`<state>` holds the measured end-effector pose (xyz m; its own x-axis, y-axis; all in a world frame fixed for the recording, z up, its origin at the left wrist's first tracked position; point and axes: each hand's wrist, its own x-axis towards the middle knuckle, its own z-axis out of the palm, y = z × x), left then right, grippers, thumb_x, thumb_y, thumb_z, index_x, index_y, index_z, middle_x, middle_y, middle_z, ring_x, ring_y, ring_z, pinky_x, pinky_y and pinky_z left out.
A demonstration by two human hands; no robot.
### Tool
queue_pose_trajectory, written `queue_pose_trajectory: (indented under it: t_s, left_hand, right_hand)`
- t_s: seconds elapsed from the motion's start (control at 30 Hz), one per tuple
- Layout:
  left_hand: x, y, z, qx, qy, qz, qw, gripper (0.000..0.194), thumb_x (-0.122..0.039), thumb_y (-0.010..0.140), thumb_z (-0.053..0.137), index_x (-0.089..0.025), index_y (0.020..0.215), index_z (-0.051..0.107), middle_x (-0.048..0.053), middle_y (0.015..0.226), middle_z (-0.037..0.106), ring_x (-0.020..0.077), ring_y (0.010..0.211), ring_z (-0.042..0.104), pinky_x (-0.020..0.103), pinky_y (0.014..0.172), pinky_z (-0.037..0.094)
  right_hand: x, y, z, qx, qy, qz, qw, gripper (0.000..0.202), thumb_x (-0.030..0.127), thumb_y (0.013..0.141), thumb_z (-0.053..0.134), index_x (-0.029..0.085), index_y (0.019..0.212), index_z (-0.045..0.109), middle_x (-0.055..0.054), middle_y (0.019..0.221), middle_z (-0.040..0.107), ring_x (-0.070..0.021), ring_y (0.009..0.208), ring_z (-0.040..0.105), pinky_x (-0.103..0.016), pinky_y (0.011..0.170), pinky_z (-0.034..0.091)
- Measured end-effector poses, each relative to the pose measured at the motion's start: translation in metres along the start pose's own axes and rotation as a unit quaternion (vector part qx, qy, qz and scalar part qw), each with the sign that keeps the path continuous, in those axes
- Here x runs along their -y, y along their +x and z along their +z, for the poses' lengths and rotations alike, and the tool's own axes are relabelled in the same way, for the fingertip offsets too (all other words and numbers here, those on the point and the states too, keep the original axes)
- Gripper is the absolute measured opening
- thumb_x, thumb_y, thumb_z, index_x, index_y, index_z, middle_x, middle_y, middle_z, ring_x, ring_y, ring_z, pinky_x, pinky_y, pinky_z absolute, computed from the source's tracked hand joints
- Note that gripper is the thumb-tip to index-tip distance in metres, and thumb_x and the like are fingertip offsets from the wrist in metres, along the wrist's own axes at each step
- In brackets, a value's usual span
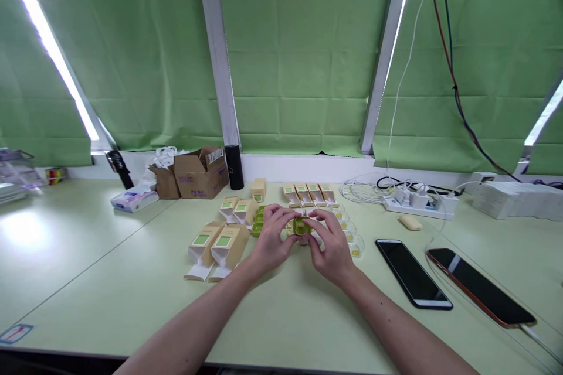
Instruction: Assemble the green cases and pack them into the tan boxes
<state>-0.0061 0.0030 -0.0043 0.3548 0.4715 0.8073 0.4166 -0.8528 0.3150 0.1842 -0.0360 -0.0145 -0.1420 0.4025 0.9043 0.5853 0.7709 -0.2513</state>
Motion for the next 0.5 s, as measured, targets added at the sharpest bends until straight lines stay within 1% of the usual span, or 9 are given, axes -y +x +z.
queue_pose_trajectory:
  t_s: [0.1,0.2,0.33,0.5]
  left_hand:
    - [-0.0029,-0.0019,0.0016,-0.001,0.018,0.026,1.0,0.039,-0.012,0.089,0.074,-0.023,0.127,0.069,0.011,0.119,0.072,0.0313,0.118,0.051,0.052,0.103,0.048]
    - [-0.0063,-0.0036,0.0029,0.004,0.032,0.046,0.998,0.04,-0.011,0.089,0.073,-0.022,0.127,0.069,0.011,0.118,0.071,0.0318,0.117,0.051,0.052,0.102,0.049]
    - [-0.0078,-0.0056,0.0045,0.002,0.043,0.057,0.997,0.042,-0.01,0.088,0.073,-0.023,0.127,0.068,0.01,0.118,0.071,0.0314,0.117,0.052,0.052,0.102,0.05]
    - [-0.0073,-0.0066,0.005,0.003,0.052,0.052,0.997,0.041,-0.011,0.089,0.073,-0.024,0.127,0.07,0.011,0.117,0.072,0.0317,0.118,0.054,0.053,0.102,0.051]
  right_hand:
    - [-0.0003,0.0011,-0.0006,-0.021,-0.05,-0.004,0.999,0.033,0.012,0.094,0.06,0.027,0.12,0.074,-0.011,0.112,0.062,-0.0286,0.103,0.059,-0.046,0.084,0.056]
    - [-0.001,0.0015,-0.0003,-0.028,-0.08,-0.002,0.996,0.027,0.011,0.095,0.06,0.026,0.108,0.078,-0.009,0.1,0.061,-0.027,0.095,0.056,-0.042,0.077,0.053]
    - [-0.0014,0.001,0.0002,-0.027,-0.091,-0.01,0.995,0.024,0.009,0.094,0.061,0.024,0.1,0.079,-0.008,0.094,0.061,-0.0263,0.093,0.053,-0.04,0.075,0.051]
    - [-0.0012,0.0007,0.0006,-0.026,-0.093,-0.009,0.995,0.022,0.008,0.091,0.063,0.024,0.094,0.078,-0.008,0.093,0.061,-0.0263,0.092,0.053,-0.04,0.075,0.051]
